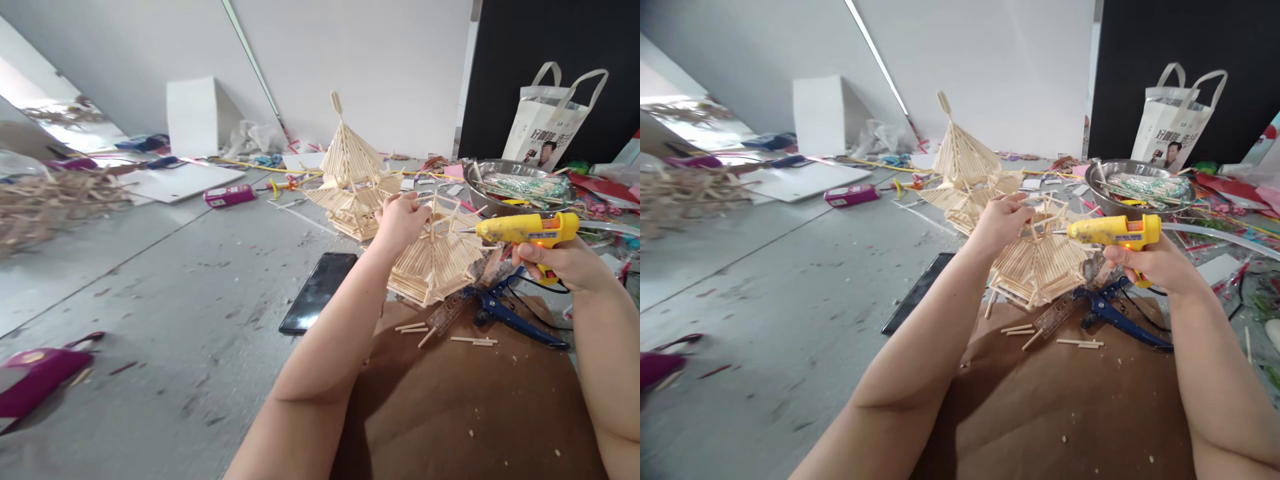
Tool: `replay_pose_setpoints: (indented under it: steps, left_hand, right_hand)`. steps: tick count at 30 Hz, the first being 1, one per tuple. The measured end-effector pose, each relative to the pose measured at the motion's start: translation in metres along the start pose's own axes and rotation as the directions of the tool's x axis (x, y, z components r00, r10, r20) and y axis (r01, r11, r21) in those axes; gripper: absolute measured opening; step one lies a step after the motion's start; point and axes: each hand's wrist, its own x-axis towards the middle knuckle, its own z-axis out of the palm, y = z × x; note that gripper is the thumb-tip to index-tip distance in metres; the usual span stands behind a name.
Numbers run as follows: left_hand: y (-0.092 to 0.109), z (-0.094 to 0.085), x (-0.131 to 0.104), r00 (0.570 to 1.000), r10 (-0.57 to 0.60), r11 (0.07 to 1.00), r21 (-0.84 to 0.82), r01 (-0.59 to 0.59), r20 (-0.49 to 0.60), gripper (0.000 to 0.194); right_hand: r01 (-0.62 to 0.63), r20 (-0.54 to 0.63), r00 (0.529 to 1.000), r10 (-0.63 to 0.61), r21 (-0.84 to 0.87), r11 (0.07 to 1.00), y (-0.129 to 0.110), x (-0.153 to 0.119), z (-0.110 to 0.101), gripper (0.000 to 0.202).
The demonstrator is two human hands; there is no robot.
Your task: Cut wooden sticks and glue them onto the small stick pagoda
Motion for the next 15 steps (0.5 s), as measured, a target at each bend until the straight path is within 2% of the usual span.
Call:
replay_pose_setpoints:
  steps: [15]
  left_hand:
    - [-0.0034,-0.0001,-0.0001,1.0,0.006,0.998,-0.057,-0.004,0.023,0.022]
  right_hand:
    - [0.016,0.01,1.0,-0.016,0.005,1.0,0.0065,0.0029,-0.0011,0.029]
